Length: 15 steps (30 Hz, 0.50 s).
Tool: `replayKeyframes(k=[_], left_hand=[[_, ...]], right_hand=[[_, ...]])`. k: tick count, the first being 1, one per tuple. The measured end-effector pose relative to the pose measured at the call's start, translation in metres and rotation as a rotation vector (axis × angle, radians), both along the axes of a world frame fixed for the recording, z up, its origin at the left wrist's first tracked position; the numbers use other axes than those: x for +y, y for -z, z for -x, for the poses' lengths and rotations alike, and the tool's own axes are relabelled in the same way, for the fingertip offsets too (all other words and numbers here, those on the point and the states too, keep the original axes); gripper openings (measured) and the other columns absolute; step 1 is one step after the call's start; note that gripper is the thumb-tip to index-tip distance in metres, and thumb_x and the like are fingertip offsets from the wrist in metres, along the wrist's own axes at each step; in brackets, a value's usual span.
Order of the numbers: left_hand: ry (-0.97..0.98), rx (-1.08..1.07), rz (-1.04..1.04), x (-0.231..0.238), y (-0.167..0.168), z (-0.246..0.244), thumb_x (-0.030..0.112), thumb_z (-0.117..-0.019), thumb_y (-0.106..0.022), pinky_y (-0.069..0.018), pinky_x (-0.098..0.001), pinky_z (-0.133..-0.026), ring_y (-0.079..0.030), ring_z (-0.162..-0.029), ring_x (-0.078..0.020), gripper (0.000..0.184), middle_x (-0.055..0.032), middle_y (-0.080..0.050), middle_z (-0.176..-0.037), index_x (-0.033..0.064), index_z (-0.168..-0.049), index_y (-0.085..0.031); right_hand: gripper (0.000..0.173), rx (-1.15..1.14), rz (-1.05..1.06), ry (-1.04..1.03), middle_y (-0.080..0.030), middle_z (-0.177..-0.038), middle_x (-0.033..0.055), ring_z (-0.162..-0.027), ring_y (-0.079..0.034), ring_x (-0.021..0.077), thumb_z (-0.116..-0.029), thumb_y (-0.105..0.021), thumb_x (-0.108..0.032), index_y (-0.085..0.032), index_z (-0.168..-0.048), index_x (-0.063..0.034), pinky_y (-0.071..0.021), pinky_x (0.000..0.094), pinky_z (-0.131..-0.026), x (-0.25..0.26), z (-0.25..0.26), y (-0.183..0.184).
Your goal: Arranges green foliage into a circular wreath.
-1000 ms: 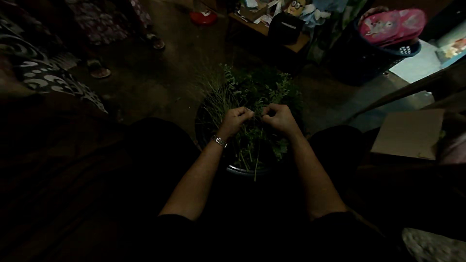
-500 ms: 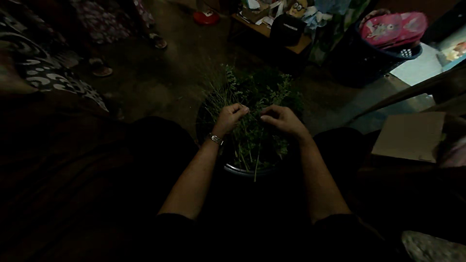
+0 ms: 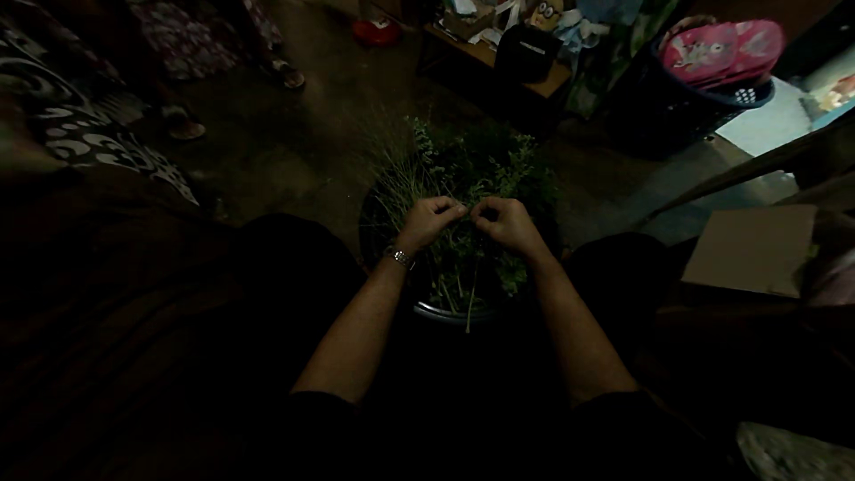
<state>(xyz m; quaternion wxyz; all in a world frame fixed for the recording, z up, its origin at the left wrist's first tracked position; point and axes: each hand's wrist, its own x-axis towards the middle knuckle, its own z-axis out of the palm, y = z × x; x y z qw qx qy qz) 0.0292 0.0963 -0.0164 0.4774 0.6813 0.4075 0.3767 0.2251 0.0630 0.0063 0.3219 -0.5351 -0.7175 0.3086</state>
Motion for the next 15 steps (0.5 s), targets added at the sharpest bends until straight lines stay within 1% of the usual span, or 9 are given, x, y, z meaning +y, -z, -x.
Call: replayKeyframes(k=[2, 4, 6, 8, 10, 11, 13, 14, 15], left_hand=[[-0.012, -0.011, -0.012, 0.000, 0.001, -0.001, 0.014, -0.1025, -0.061, -0.0494, -0.0183, -0.069, -0.057, -0.070, 0.0003, 0.018, 0.0038, -0.065, -0.079, 0.0026, -0.092, -0.071], [-0.031, -0.030, -0.019, 0.000, 0.004, -0.002, 0.015, -0.1023, -0.061, -0.0503, -0.0202, -0.070, -0.059, -0.070, -0.0012, 0.019, 0.0028, -0.066, -0.079, 0.0024, -0.092, -0.072], [-0.061, -0.047, -0.027, -0.001, 0.005, -0.004, 0.014, -0.1019, -0.062, -0.0520, -0.0209, -0.072, -0.060, -0.071, -0.0010, 0.018, 0.0028, -0.067, -0.079, 0.0024, -0.092, -0.071], [-0.110, -0.024, -0.005, -0.001, 0.001, -0.003, 0.015, -0.1029, -0.060, -0.0515, -0.0228, -0.074, -0.059, -0.074, -0.0025, 0.019, 0.0005, -0.066, -0.083, 0.0004, -0.097, -0.071], [-0.163, -0.048, 0.036, 0.002, -0.003, 0.002, 0.015, -0.1034, -0.059, -0.0524, -0.0235, -0.078, -0.060, -0.077, -0.0031, 0.018, -0.0003, -0.066, -0.087, 0.0000, -0.101, -0.070], [-0.190, -0.071, 0.052, 0.004, -0.005, 0.006, 0.015, -0.1031, -0.060, -0.0524, -0.0225, -0.077, -0.060, -0.077, -0.0026, 0.017, 0.0006, -0.066, -0.087, 0.0006, -0.101, -0.070], [-0.211, -0.092, 0.062, 0.004, -0.009, 0.011, 0.015, -0.1032, -0.061, -0.0520, -0.0214, -0.077, -0.060, -0.077, -0.0022, 0.016, 0.0013, -0.066, -0.087, 0.0017, -0.101, -0.070], [-0.211, -0.106, 0.054, 0.004, -0.009, 0.012, 0.015, -0.1027, -0.061, -0.0528, -0.0212, -0.077, -0.061, -0.078, -0.0022, 0.016, 0.0014, -0.067, -0.087, 0.0020, -0.100, -0.070], [-0.208, -0.116, 0.045, 0.003, -0.008, 0.012, 0.015, -0.1023, -0.062, -0.0532, -0.0211, -0.077, -0.061, -0.077, -0.0021, 0.016, 0.0015, -0.067, -0.087, 0.0018, -0.100, -0.071]], right_hand=[[0.014, 0.010, 0.044, 0.057, -0.071, -0.094, 0.0149, -0.082, -0.068, 0.0222, -0.0951, -0.066, -0.007, -0.071, -0.105, 0.0011, -0.0569, 0.0428, -0.076, 0.000, 0.000, -0.004], [0.013, 0.024, 0.084, 0.095, -0.070, -0.094, 0.0141, -0.081, -0.067, 0.0223, -0.0943, -0.068, -0.008, -0.072, -0.104, -0.0006, -0.0561, 0.0441, -0.076, 0.001, -0.003, -0.008], [0.011, 0.034, 0.115, 0.109, -0.069, -0.092, 0.0121, -0.079, -0.065, 0.0203, -0.0941, -0.068, -0.008, -0.071, -0.102, -0.0019, -0.0548, 0.0418, -0.073, 0.001, -0.005, -0.011], [0.010, 0.045, 0.120, 0.128, -0.068, -0.090, 0.0116, -0.077, -0.063, 0.0188, -0.0935, -0.067, -0.007, -0.070, -0.101, -0.0012, -0.0540, 0.0401, -0.071, 0.001, -0.008, -0.013], [0.012, 0.060, 0.121, 0.156, -0.069, -0.094, 0.0132, -0.079, -0.064, 0.0195, -0.0941, -0.066, -0.006, -0.070, -0.103, 0.0003, -0.0548, 0.0412, -0.074, 0.000, -0.015, -0.016], [0.014, 0.074, 0.121, 0.172, -0.070, -0.096, 0.0144, -0.080, -0.066, 0.0205, -0.0949, -0.065, -0.006, -0.070, -0.105, 0.0013, -0.0564, 0.0424, -0.076, 0.001, -0.020, -0.018], [0.016, 0.104, 0.077, 0.218, -0.069, -0.098, 0.0144, -0.081, -0.067, 0.0190, -0.0981, -0.062, -0.009, -0.069, -0.108, 0.0022, -0.0576, 0.0398, -0.077, 0.002, -0.032, -0.018], [0.018, 0.114, 0.029, 0.240, -0.069, -0.101, 0.0143, -0.084, -0.067, 0.0183, -0.1004, -0.062, -0.012, -0.069, -0.111, 0.0015, -0.0572, 0.0383, -0.079, 0.004, -0.036, -0.015], [0.023, 0.111, -0.013, 0.250, -0.069, -0.109, 0.0159, -0.092, -0.068, 0.0205, -0.1029, -0.062, -0.017, -0.069, -0.116, 0.0007, -0.0570, 0.0398, -0.085, 0.005, -0.038, -0.012]])
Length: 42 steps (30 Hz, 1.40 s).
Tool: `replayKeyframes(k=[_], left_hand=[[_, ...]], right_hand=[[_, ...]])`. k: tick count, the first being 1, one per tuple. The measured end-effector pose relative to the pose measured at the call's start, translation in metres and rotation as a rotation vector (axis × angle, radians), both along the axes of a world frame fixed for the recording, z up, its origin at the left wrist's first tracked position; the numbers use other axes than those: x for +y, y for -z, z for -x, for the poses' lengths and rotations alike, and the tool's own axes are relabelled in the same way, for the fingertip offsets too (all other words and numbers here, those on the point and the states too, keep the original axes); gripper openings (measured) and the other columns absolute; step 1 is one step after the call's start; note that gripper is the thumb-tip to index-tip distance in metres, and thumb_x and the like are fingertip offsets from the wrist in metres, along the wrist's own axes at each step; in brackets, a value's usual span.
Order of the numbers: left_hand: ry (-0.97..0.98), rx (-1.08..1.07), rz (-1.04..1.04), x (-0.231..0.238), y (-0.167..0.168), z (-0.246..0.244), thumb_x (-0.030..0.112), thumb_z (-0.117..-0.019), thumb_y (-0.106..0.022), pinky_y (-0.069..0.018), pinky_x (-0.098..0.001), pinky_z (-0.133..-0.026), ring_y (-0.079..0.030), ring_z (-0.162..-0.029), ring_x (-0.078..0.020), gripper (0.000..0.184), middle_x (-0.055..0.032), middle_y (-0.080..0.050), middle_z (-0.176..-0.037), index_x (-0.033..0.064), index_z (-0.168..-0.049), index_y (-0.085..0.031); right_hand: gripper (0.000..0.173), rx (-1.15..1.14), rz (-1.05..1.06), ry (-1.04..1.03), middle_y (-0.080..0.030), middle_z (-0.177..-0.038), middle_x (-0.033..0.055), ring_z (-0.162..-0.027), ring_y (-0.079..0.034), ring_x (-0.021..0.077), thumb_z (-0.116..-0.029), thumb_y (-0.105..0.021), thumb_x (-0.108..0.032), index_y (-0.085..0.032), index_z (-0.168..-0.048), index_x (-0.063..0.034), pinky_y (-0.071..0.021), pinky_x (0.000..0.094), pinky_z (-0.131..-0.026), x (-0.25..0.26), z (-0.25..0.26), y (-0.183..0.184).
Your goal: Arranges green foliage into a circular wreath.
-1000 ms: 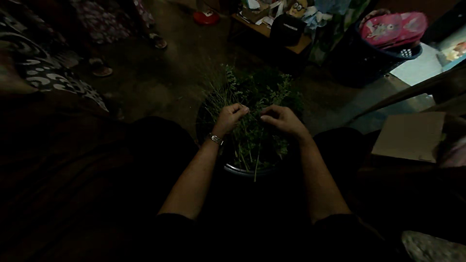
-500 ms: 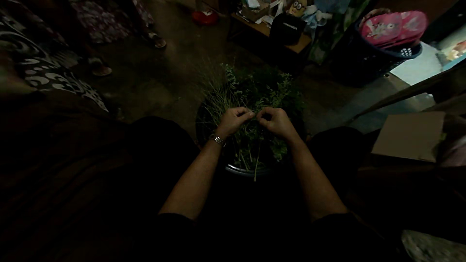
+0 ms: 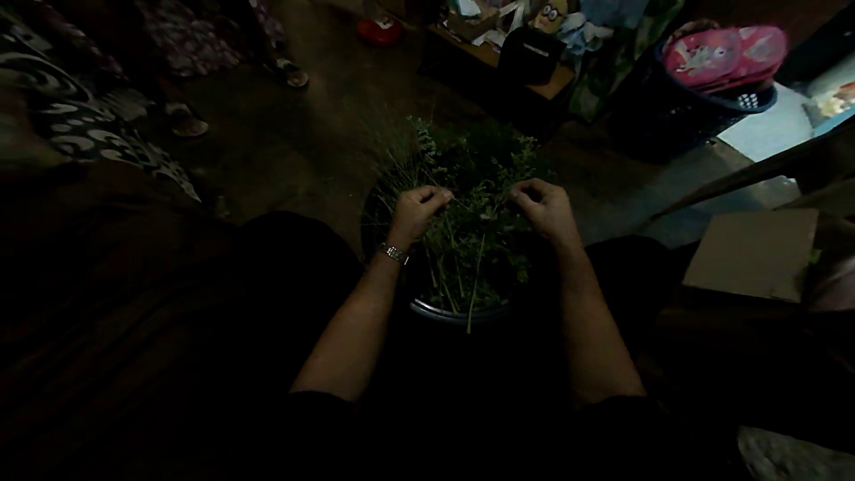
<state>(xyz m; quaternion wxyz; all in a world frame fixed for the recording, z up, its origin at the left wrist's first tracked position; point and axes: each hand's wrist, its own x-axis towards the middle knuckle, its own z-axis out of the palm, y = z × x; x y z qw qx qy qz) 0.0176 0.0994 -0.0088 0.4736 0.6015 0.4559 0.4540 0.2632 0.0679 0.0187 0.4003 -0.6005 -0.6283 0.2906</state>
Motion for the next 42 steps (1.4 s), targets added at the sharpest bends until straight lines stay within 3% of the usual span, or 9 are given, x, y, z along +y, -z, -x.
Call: replayKeyframes(k=[2, 5, 8, 14, 28, 34, 38, 40, 42], left_hand=[[0.008, 0.008, -0.024, -0.001, 0.004, -0.004, 0.014, -0.1017, -0.063, -0.0529, -0.0206, -0.076, -0.061, -0.075, -0.0010, 0.016, 0.0025, -0.068, -0.084, 0.0017, -0.099, -0.072], [0.020, 0.026, -0.035, -0.001, 0.008, -0.009, 0.014, -0.1018, -0.063, -0.0523, -0.0192, -0.076, -0.060, -0.075, 0.0008, 0.015, 0.0035, -0.068, -0.083, 0.0018, -0.098, -0.072], [0.007, 0.018, 0.013, -0.002, 0.011, -0.013, 0.014, -0.1020, -0.063, -0.0525, -0.0202, -0.075, -0.061, -0.075, -0.0008, 0.016, 0.0025, -0.068, -0.084, 0.0021, -0.098, -0.072], [-0.025, 0.016, 0.094, -0.002, 0.012, -0.012, 0.018, -0.1023, -0.063, -0.0531, -0.0233, -0.077, -0.062, -0.077, -0.0043, 0.018, 0.0009, -0.069, -0.087, 0.0037, -0.099, -0.073], [-0.170, -0.059, 0.200, 0.006, 0.015, -0.009, 0.015, -0.1003, -0.064, -0.0477, -0.0214, -0.070, -0.056, -0.072, -0.0031, 0.015, 0.0019, -0.065, -0.081, 0.0029, -0.095, -0.071], [-0.308, 0.026, 0.238, 0.017, 0.012, 0.007, 0.019, -0.1039, -0.060, -0.0479, -0.0231, -0.071, -0.054, -0.074, -0.0048, 0.022, -0.0031, -0.065, -0.092, -0.0003, -0.107, -0.069], [-0.277, 0.295, 0.221, 0.022, 0.019, 0.011, 0.022, -0.1055, -0.058, -0.0492, -0.0400, -0.085, -0.061, -0.089, -0.0208, 0.028, -0.0162, -0.068, -0.103, -0.0032, -0.111, -0.070], [-0.222, 0.428, 0.265, 0.027, 0.031, 0.010, 0.025, -0.1067, -0.055, -0.0490, -0.0516, -0.096, -0.065, -0.103, -0.0335, 0.035, -0.0248, -0.068, -0.111, -0.0073, -0.113, -0.068], [-0.181, 0.536, 0.320, 0.035, 0.047, 0.010, 0.032, -0.1073, -0.054, -0.0476, -0.0582, -0.095, -0.064, -0.104, -0.0394, 0.043, -0.0282, -0.066, -0.109, -0.0098, -0.108, -0.067]], right_hand=[[0.034, -0.023, -0.031, -0.040, -0.064, -0.128, 0.0198, -0.113, -0.065, 0.0281, -0.1046, -0.059, -0.026, -0.065, -0.127, -0.0012, -0.0542, 0.0461, -0.097, 0.000, 0.004, 0.003], [0.047, -0.047, -0.058, -0.183, -0.064, -0.130, 0.0218, -0.118, -0.064, 0.0315, -0.0955, -0.073, -0.027, -0.061, -0.131, 0.0012, -0.0524, 0.0492, -0.100, -0.003, 0.025, 0.011], [0.045, -0.096, -0.112, -0.240, -0.068, -0.114, 0.0218, -0.101, -0.068, 0.0303, -0.0893, -0.080, -0.018, -0.061, -0.124, 0.0044, -0.0566, 0.0462, -0.090, -0.006, 0.051, 0.022], [0.013, -0.138, -0.278, -0.102, -0.070, -0.088, 0.0186, -0.072, -0.068, 0.0250, -0.0922, -0.065, -0.001, -0.069, -0.103, 0.0062, -0.0585, 0.0393, -0.069, -0.007, 0.070, 0.037], [0.018, -0.107, 0.123, -0.095, -0.070, -0.101, 0.0166, -0.082, -0.068, 0.0245, -0.0922, -0.070, -0.007, -0.070, -0.109, -0.0001, -0.0570, 0.0437, -0.075, -0.007, 0.048, 0.007], [0.017, -0.066, 0.111, -0.022, -0.070, -0.103, 0.0163, -0.087, -0.068, 0.0244, -0.0925, -0.068, -0.006, -0.070, -0.108, 0.0003, -0.0568, 0.0454, -0.079, -0.002, 0.025, 0.007], [0.023, -0.306, 0.164, 0.115, -0.068, -0.115, 0.0215, -0.103, -0.067, 0.0359, -0.1002, -0.064, -0.014, -0.068, -0.117, 0.0009, -0.0537, 0.0540, -0.091, 0.012, 0.013, 0.022], [0.034, -0.476, 0.261, 0.114, -0.058, -0.136, 0.0258, -0.127, -0.055, 0.0452, -0.1008, -0.065, -0.022, -0.067, -0.125, 0.0008, -0.0470, 0.0601, -0.103, 0.022, 0.015, 0.042], [0.039, -0.533, 0.413, 0.038, -0.057, -0.138, 0.0284, -0.131, -0.052, 0.0479, -0.1030, -0.062, -0.027, -0.066, -0.129, 0.0013, -0.0450, 0.0625, -0.106, 0.029, 0.026, 0.063]])
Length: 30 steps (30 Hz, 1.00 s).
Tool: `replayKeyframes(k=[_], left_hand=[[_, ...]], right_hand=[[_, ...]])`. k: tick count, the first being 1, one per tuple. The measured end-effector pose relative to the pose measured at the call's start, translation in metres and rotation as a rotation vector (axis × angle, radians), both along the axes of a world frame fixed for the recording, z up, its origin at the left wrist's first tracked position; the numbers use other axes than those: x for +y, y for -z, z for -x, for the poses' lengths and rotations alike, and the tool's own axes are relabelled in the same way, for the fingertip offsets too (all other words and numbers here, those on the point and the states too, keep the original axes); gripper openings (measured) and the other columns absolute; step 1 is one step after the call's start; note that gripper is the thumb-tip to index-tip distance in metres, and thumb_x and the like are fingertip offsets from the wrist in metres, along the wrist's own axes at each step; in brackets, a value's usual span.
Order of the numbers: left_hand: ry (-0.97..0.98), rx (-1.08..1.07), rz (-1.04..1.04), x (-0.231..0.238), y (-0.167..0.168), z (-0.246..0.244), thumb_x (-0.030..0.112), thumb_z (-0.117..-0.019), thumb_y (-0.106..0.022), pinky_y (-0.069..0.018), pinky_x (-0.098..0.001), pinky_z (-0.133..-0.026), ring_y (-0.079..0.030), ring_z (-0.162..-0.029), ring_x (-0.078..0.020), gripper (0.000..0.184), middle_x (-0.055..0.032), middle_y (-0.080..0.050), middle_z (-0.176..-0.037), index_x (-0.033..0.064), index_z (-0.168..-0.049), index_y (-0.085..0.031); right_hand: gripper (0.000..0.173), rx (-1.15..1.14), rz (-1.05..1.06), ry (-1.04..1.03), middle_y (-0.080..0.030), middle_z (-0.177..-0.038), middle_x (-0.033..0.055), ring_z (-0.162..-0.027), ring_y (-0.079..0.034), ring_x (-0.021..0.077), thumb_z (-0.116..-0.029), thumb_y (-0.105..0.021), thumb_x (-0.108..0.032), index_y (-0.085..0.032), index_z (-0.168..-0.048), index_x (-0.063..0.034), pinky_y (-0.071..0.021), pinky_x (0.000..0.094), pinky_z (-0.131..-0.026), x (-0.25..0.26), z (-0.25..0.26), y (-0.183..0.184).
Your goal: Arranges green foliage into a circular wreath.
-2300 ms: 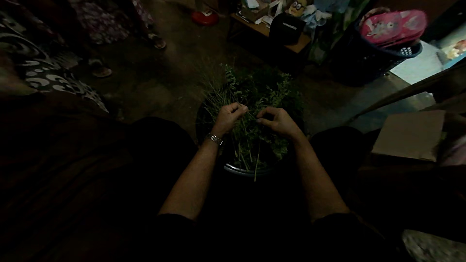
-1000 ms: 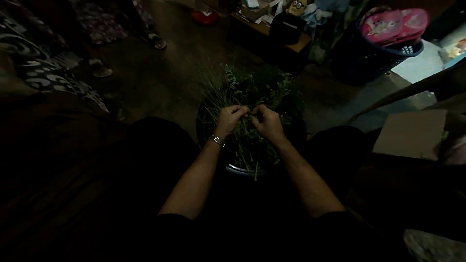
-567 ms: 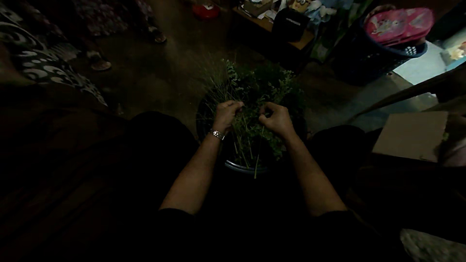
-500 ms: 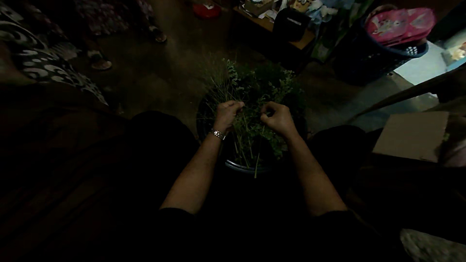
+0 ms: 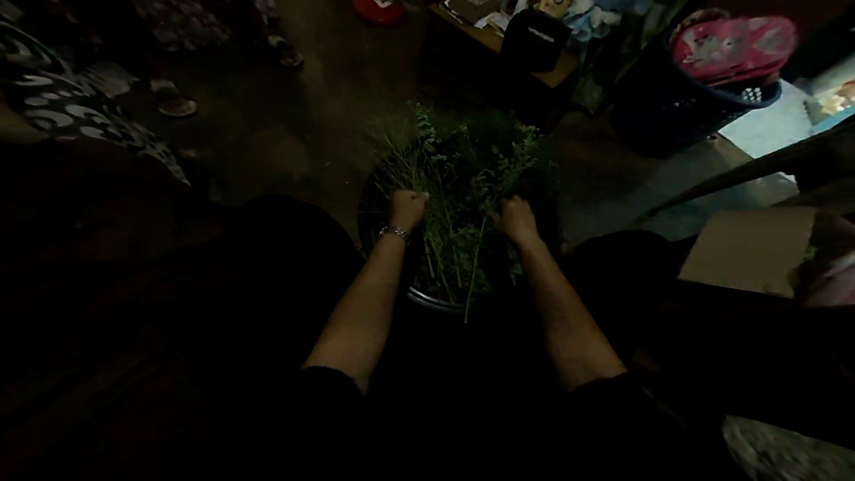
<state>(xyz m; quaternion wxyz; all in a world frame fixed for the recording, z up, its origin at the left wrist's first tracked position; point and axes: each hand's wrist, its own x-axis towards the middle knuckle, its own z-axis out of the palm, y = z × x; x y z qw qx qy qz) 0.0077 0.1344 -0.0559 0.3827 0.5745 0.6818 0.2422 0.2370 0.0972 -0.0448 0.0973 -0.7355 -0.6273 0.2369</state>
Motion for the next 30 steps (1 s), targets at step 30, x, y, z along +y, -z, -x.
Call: replayKeyframes(k=[30], left_hand=[[0.158, -0.289, 0.189, -0.017, 0.025, -0.038, 0.023, -0.1069, -0.055, -0.0531, -0.0304, -0.077, -0.061, -0.078, -0.0121, 0.030, -0.0095, -0.066, -0.093, -0.0026, -0.115, -0.067]], right_hand=[[0.041, 0.223, 0.235, -0.319, -0.068, -0.108, 0.0231, -0.103, -0.065, 0.0367, -0.1054, -0.058, -0.036, -0.070, -0.109, 0.0030, -0.0492, 0.0589, -0.094, -0.006, 0.035, 0.011]])
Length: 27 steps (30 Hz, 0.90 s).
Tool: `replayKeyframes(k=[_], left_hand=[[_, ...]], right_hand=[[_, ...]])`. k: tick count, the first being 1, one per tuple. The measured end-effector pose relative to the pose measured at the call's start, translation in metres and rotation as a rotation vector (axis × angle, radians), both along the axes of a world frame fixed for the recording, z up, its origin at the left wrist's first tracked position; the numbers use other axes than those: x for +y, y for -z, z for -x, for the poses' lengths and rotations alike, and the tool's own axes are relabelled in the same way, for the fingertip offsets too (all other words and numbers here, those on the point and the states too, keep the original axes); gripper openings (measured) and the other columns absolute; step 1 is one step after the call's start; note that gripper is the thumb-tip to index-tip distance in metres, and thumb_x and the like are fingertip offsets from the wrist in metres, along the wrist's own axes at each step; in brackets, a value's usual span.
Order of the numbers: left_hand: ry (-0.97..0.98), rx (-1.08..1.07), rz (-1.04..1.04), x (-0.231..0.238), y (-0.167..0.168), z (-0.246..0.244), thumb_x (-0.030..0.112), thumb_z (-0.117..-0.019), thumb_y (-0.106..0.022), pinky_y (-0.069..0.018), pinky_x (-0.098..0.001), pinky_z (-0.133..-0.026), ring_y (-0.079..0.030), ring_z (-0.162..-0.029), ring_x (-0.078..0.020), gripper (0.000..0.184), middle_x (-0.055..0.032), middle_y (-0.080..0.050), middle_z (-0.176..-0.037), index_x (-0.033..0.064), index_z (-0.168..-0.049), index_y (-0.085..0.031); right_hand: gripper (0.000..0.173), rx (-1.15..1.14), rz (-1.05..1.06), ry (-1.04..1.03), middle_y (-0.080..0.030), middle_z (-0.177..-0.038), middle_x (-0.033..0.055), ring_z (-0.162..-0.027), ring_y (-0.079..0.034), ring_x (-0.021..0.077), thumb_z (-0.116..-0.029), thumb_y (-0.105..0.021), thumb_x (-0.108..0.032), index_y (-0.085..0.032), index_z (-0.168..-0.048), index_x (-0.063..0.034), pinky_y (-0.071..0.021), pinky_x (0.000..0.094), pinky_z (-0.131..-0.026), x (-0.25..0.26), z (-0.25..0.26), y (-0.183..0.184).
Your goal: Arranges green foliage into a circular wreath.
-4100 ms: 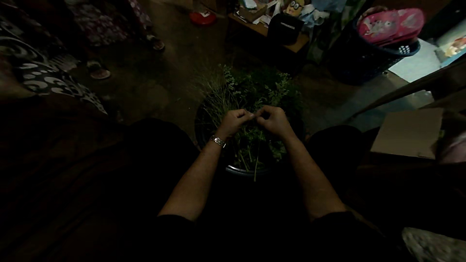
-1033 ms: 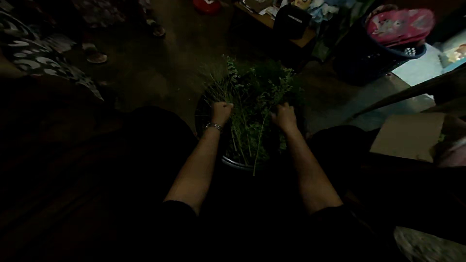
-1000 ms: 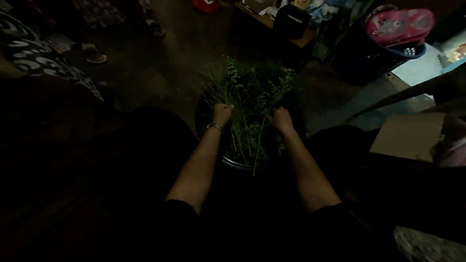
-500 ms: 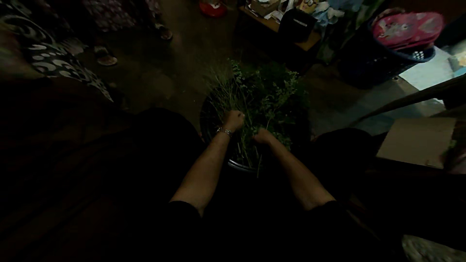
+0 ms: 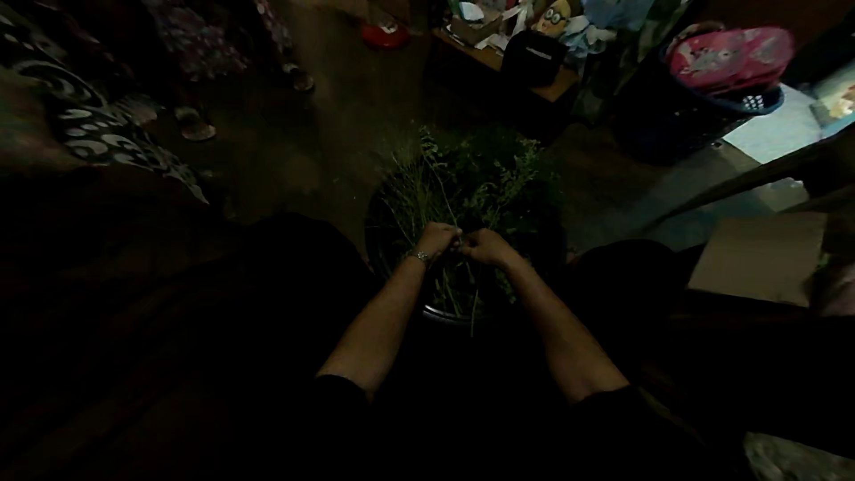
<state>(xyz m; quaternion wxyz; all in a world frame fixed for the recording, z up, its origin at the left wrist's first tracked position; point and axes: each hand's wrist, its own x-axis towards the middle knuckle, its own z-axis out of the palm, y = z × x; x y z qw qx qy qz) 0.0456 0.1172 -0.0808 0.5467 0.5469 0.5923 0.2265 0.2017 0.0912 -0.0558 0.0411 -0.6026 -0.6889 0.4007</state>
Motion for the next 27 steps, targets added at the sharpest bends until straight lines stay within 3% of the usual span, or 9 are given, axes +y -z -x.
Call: replayKeyframes(k=[2, 5, 8, 11, 15, 24, 27], left_hand=[[0.030, 0.026, -0.014, -0.001, -0.006, 0.000, 0.020, -0.1067, -0.056, -0.0523, -0.0353, -0.081, -0.062, -0.084, -0.0168, 0.027, -0.0135, -0.067, -0.099, -0.0033, -0.116, -0.067], [0.101, 0.155, -0.032, -0.006, -0.015, -0.002, 0.021, -0.1052, -0.059, -0.0525, -0.0338, -0.079, -0.062, -0.083, -0.0156, 0.026, -0.0121, -0.068, -0.101, 0.0007, -0.118, -0.068], [0.134, 0.171, -0.035, -0.011, -0.021, -0.005, 0.020, -0.1033, -0.062, -0.0530, -0.0345, -0.084, -0.063, -0.087, -0.0158, 0.025, -0.0120, -0.068, -0.101, -0.0002, -0.116, -0.069], [0.204, 0.198, -0.083, -0.015, -0.027, -0.003, 0.021, -0.1035, -0.061, -0.0514, -0.0386, -0.092, -0.064, -0.097, -0.0203, 0.029, -0.0168, -0.068, -0.111, -0.0036, -0.118, -0.067], [0.186, 0.160, -0.061, -0.015, -0.028, -0.001, 0.018, -0.1027, -0.062, -0.0534, -0.0336, -0.085, -0.064, -0.089, -0.0156, 0.026, -0.0136, -0.068, -0.104, -0.0033, -0.115, -0.067], [0.091, 0.123, -0.046, -0.018, -0.029, -0.006, 0.015, -0.1010, -0.063, -0.0529, -0.0295, -0.077, -0.061, -0.078, -0.0113, 0.020, -0.0088, -0.067, -0.094, -0.0017, -0.111, -0.069], [0.104, 0.147, -0.036, -0.019, -0.029, -0.008, 0.016, -0.1018, -0.062, -0.0519, -0.0321, -0.079, -0.062, -0.082, -0.0135, 0.021, -0.0100, -0.067, -0.098, -0.0002, -0.113, -0.069]], right_hand=[[0.045, -0.066, -0.026, 0.074, -0.068, -0.115, 0.0244, -0.111, -0.065, 0.0400, -0.1085, -0.051, -0.039, -0.070, -0.115, 0.0018, -0.0476, 0.0614, -0.098, -0.003, 0.003, -0.011], [0.031, -0.089, -0.205, 0.244, -0.065, -0.129, 0.0229, -0.118, -0.064, 0.0418, -0.1083, -0.051, -0.021, -0.063, -0.133, -0.0047, -0.0502, 0.0607, -0.100, -0.002, 0.000, -0.013], [0.039, -0.067, -0.249, 0.205, -0.057, -0.144, 0.0209, -0.127, -0.059, 0.0400, -0.1048, -0.055, -0.010, -0.057, -0.144, -0.0069, -0.0480, 0.0573, -0.106, 0.008, -0.006, -0.001], [0.036, -0.073, -0.274, 0.119, -0.057, -0.144, 0.0194, -0.127, -0.060, 0.0363, -0.1077, -0.050, -0.018, -0.061, -0.140, -0.0068, -0.0483, 0.0530, -0.107, 0.016, -0.003, 0.019], [0.040, -0.030, -0.317, 0.106, -0.055, -0.147, 0.0188, -0.128, -0.060, 0.0352, -0.1078, -0.048, -0.019, -0.056, -0.146, -0.0077, -0.0484, 0.0501, -0.108, 0.019, 0.000, 0.027], [0.034, -0.063, -0.299, 0.109, -0.064, -0.132, 0.0227, -0.124, -0.062, 0.0358, -0.1076, -0.047, -0.016, -0.064, -0.130, 0.0028, -0.0473, 0.0494, -0.107, 0.006, 0.007, 0.005], [0.033, -0.074, -0.273, 0.156, -0.066, -0.127, 0.0229, -0.122, -0.063, 0.0363, -0.1069, -0.047, -0.016, -0.065, -0.126, 0.0031, -0.0483, 0.0508, -0.106, 0.003, 0.008, 0.001]])
